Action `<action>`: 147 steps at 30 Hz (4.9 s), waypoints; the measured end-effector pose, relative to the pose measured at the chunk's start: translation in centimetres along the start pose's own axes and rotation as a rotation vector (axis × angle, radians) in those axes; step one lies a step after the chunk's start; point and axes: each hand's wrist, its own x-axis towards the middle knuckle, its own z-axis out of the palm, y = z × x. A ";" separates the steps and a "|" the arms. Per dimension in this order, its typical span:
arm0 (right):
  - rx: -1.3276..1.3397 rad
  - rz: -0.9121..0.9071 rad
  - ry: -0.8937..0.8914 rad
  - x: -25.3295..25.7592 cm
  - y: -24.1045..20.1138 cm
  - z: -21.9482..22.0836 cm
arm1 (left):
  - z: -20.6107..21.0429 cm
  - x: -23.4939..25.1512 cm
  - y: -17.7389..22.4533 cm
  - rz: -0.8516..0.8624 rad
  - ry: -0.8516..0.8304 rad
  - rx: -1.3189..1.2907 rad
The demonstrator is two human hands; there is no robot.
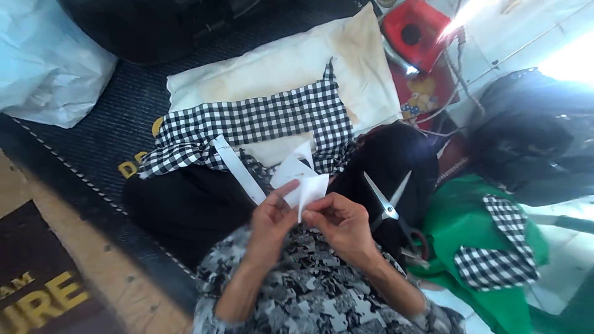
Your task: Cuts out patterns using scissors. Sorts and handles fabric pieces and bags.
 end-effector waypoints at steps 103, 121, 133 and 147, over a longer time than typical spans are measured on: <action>-0.944 0.498 0.157 -10.0 -0.4 -14.4 | -4.2 1.0 4.7 0.471 -0.187 0.260; -0.859 0.389 0.284 -10.5 -1.1 -12.9 | -5.3 1.7 6.8 0.498 -0.175 0.146; -0.351 0.133 -0.550 -4.5 -3.7 -7.3 | -4.0 1.8 9.2 0.402 -0.305 0.109; -0.065 0.278 -0.673 -2.5 -2.9 -7.6 | -3.5 1.6 9.1 0.362 -0.217 0.383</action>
